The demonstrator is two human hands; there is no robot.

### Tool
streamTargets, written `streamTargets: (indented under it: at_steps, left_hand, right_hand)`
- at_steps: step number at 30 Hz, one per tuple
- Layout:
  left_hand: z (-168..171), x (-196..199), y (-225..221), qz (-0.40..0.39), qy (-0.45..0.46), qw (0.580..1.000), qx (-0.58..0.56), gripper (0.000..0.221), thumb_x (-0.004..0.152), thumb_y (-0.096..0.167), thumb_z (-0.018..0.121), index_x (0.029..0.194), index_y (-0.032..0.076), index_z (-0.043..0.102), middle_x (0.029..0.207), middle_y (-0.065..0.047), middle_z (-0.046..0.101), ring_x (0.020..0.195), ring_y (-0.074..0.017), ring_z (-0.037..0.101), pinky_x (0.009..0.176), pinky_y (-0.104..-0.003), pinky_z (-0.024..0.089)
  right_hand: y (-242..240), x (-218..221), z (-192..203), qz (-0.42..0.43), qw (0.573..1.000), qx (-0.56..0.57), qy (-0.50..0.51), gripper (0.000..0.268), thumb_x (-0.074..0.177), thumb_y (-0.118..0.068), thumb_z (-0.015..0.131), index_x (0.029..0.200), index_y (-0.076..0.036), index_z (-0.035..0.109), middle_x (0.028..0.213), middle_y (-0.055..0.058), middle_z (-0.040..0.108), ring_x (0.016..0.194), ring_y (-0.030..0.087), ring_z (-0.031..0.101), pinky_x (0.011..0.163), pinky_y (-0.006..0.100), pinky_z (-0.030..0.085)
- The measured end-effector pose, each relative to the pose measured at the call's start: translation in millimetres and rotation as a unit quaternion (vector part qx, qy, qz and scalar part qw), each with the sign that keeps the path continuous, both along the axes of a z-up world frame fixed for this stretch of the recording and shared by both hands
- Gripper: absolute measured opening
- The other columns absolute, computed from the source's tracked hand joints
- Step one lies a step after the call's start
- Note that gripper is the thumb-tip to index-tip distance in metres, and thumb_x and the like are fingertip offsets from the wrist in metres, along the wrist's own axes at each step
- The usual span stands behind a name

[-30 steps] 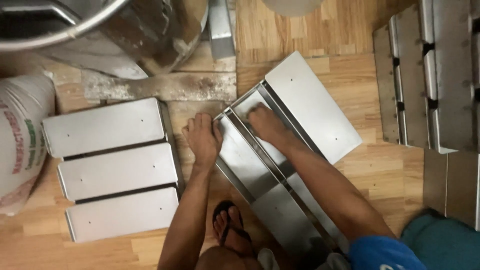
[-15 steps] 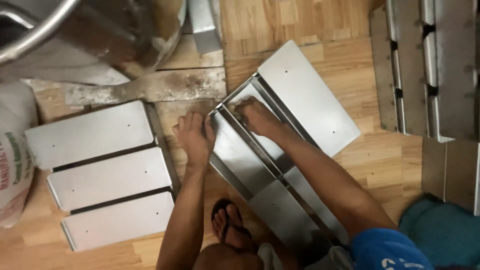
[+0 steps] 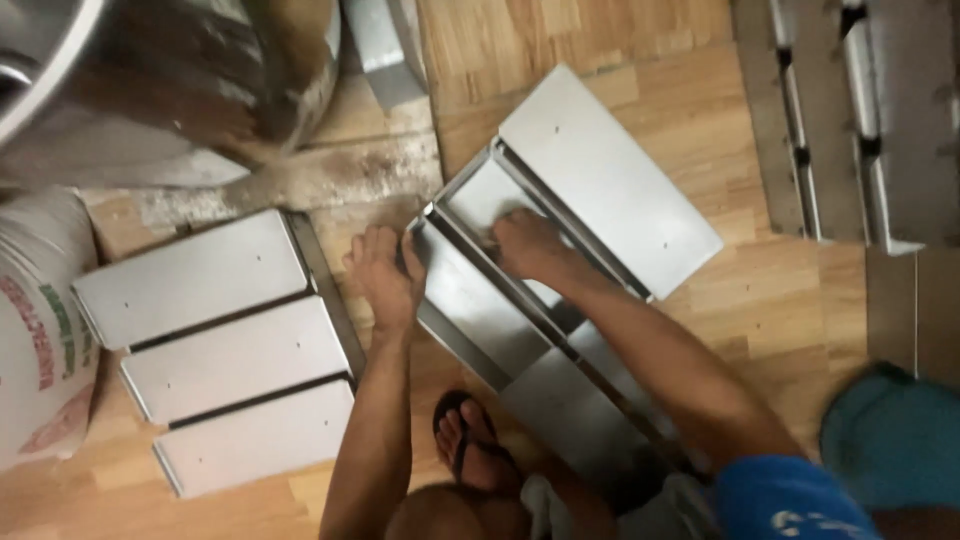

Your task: Cleaning and wiping down metal bread pans and bakery equipment components using a scouring pad.

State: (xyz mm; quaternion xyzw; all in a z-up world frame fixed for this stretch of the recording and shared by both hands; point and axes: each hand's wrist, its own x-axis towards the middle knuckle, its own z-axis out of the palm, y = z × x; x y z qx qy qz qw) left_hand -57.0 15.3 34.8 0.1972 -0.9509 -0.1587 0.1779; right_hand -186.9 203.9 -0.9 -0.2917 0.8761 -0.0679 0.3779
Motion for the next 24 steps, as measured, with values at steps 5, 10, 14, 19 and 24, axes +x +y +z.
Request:
streamTargets:
  at_steps: [5,10,14,19,24]
  left_hand:
    - [1.6,-2.0,2.6,-0.001,0.004,1.000,0.009,0.024,0.100,0.028,0.063,0.080,0.016,0.056,0.082,-0.001,0.054,0.084,-0.0286,0.059,0.076,-0.042,0.043]
    - [6.3,-0.3,2.9,0.004,-0.002,1.000,0.021,0.024,0.101,0.026,0.061,0.080,0.015,0.057,0.079,-0.003,0.054,0.082,-0.0315,0.058,0.077,-0.044,0.043]
    - [7.8,-7.6,1.4,-0.008,0.024,0.999,0.023,0.020,0.098,0.025,0.063,0.081,0.016,0.056,0.082,-0.002,0.053,0.082,-0.0307,0.057,0.075,-0.044,0.041]
    - [12.6,-3.5,0.1,-0.012,0.020,0.999,0.044,0.020,0.097,0.022,0.064,0.080,0.015,0.057,0.080,-0.003,0.053,0.082,-0.0314,0.057,0.076,-0.044,0.040]
    - [5.1,-3.4,-0.3,-0.006,0.026,0.999,0.042,0.018,0.095,0.022,0.065,0.081,0.015,0.057,0.081,-0.002,0.053,0.083,-0.0312,0.057,0.076,-0.044,0.040]
  right_hand:
    - [-9.3,-15.2,44.6,-0.034,0.989,-0.146,0.012,0.027,0.092,-0.020,0.067,0.117,-0.014,0.075,0.104,0.018,0.072,0.106,0.039,0.071,0.088,0.046,0.059]
    - [-38.5,-5.1,-21.7,-0.082,0.973,-0.212,-0.039,0.025,0.092,-0.016,0.058,0.103,0.001,0.074,0.106,0.031,0.067,0.109,0.047,0.067,0.094,0.050,0.056]
    - [28.8,6.6,-31.7,0.171,0.966,-0.159,0.109,0.024,0.088,-0.012,0.070,0.109,0.000,0.072,0.101,0.025,0.068,0.106,0.042,0.069,0.090,0.049,0.057]
    - [31.2,23.6,93.5,0.449,0.873,0.189,0.009,0.029,0.092,-0.015,0.067,0.119,-0.005,0.071,0.121,0.014,0.069,0.118,0.029,0.065,0.110,0.040,0.046]
    - [60.3,37.0,30.5,0.398,0.894,0.185,-0.088,0.017,0.087,-0.020,0.073,0.098,-0.007,0.078,0.099,0.011,0.077,0.098,0.027,0.073,0.088,0.039,0.052]
